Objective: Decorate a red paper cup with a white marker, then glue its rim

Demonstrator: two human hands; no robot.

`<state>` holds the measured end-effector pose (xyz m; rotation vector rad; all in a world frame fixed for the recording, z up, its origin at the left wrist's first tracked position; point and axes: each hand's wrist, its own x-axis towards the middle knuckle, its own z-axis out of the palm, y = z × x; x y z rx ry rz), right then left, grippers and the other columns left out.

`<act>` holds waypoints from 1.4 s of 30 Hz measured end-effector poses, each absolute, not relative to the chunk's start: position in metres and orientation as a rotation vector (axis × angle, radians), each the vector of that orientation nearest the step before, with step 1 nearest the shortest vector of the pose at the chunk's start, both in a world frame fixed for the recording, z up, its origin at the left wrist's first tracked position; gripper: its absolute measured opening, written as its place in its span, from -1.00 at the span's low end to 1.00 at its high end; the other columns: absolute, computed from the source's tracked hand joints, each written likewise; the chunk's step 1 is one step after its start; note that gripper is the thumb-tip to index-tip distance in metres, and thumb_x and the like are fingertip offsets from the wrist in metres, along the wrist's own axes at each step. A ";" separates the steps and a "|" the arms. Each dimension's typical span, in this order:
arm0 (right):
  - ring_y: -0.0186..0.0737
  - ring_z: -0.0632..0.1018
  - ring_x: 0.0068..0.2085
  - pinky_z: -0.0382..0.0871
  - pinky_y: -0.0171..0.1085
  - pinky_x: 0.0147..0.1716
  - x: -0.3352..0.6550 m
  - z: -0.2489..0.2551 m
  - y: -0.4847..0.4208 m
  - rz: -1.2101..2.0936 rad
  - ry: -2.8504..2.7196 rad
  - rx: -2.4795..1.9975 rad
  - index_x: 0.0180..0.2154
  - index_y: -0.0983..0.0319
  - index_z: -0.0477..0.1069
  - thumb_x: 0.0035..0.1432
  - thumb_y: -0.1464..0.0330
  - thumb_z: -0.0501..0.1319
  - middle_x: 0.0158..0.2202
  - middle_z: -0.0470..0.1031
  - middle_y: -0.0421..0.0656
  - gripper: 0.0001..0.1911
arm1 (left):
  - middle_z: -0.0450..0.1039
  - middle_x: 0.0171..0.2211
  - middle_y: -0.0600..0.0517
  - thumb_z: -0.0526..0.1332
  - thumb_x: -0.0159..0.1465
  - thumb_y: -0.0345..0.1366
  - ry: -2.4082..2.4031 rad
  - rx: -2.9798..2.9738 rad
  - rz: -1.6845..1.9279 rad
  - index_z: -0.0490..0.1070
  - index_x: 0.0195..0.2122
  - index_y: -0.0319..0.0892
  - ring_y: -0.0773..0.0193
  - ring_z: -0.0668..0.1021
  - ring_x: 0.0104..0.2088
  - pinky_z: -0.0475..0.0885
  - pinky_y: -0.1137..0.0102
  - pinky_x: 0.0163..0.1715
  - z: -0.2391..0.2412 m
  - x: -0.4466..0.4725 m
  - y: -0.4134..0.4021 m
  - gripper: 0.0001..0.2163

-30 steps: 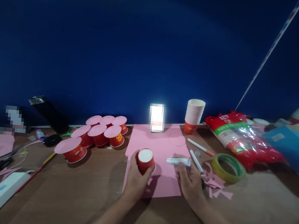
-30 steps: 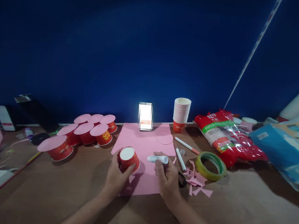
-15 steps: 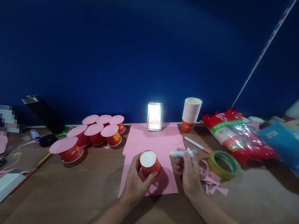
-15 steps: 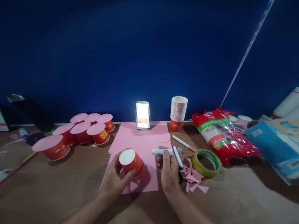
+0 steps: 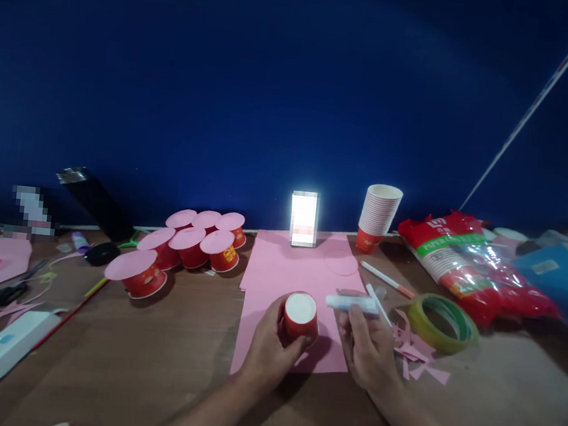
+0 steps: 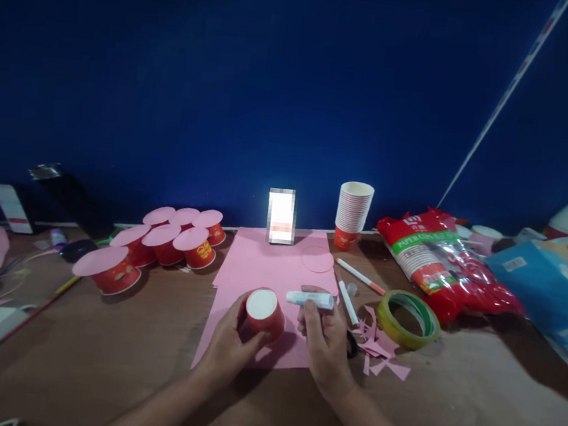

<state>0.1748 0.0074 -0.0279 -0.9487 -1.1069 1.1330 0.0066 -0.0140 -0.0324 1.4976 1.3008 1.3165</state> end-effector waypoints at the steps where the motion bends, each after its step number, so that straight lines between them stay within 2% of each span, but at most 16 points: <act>1: -0.40 0.32 -0.52 0.24 -0.43 -0.58 0.175 -0.030 0.007 1.135 -1.123 -0.938 -0.33 0.20 0.33 0.25 0.09 0.18 -0.53 0.30 -0.28 -0.70 | 0.44 0.06 -0.08 0.31 0.06 -0.45 1.299 1.507 1.312 0.26 0.12 -0.14 0.10 0.49 0.07 0.38 0.19 0.10 -0.034 0.006 -0.014 -0.44; 7: -0.37 0.35 -0.49 0.30 -0.40 -0.53 0.174 -0.036 0.005 1.115 -1.197 -0.921 -0.13 0.21 0.38 0.28 0.12 0.15 -0.50 0.34 -0.26 -0.70 | 0.38 0.12 -0.06 0.34 0.08 -0.43 1.329 1.570 1.285 0.23 0.16 -0.09 0.10 0.44 0.12 0.32 0.16 0.16 -0.040 0.004 -0.015 -0.40; 13: -0.35 0.38 -0.48 0.34 -0.37 -0.49 0.176 -0.029 0.001 1.014 -1.335 -0.962 -0.14 0.22 0.39 0.31 0.15 0.11 -0.47 0.39 -0.22 -0.72 | 0.37 0.12 -0.05 0.35 0.07 -0.44 1.347 1.598 1.283 0.22 0.16 -0.07 0.11 0.41 0.14 0.28 0.15 0.19 -0.038 0.004 -0.016 -0.38; 18: -0.32 0.42 -0.45 0.35 -0.36 -0.50 0.179 -0.030 -0.001 0.982 -1.420 -0.981 -0.02 0.21 0.36 0.32 0.20 0.11 -0.43 0.41 -0.20 -0.71 | 0.38 0.11 -0.06 0.34 0.07 -0.44 1.337 1.593 1.280 0.22 0.16 -0.09 0.09 0.43 0.12 0.31 0.15 0.16 -0.036 0.004 -0.014 -0.39; 27: -0.26 0.42 -0.53 0.37 -0.31 -0.51 0.180 -0.018 -0.003 0.750 -1.558 -1.096 -0.11 0.22 0.42 0.28 0.22 0.12 -0.60 0.33 -0.26 -0.75 | 0.38 0.11 -0.10 0.34 0.08 -0.43 1.333 1.571 1.274 0.24 0.16 -0.10 0.04 0.43 0.13 0.30 0.10 0.16 -0.038 0.004 -0.016 -0.40; 34: -0.24 0.47 -0.47 0.38 -0.30 -0.46 0.182 -0.016 -0.004 0.597 -1.641 -1.095 -0.12 0.21 0.40 0.28 0.28 0.10 -0.50 0.41 -0.20 -0.79 | 0.40 0.09 -0.10 0.34 0.09 -0.42 1.304 1.536 1.280 0.25 0.15 -0.10 0.04 0.45 0.11 0.33 0.11 0.14 -0.037 0.004 -0.016 -0.42; 42: -0.35 0.40 -0.54 0.33 -0.36 -0.56 0.181 -0.022 -0.002 0.664 -1.610 -1.044 -0.12 0.22 0.37 0.25 0.32 0.12 -0.36 0.48 -0.16 -0.82 | 0.40 0.08 -0.10 0.34 0.09 -0.43 1.301 1.543 1.273 0.25 0.14 -0.11 0.03 0.46 0.10 0.34 0.10 0.13 -0.033 0.003 -0.017 -0.43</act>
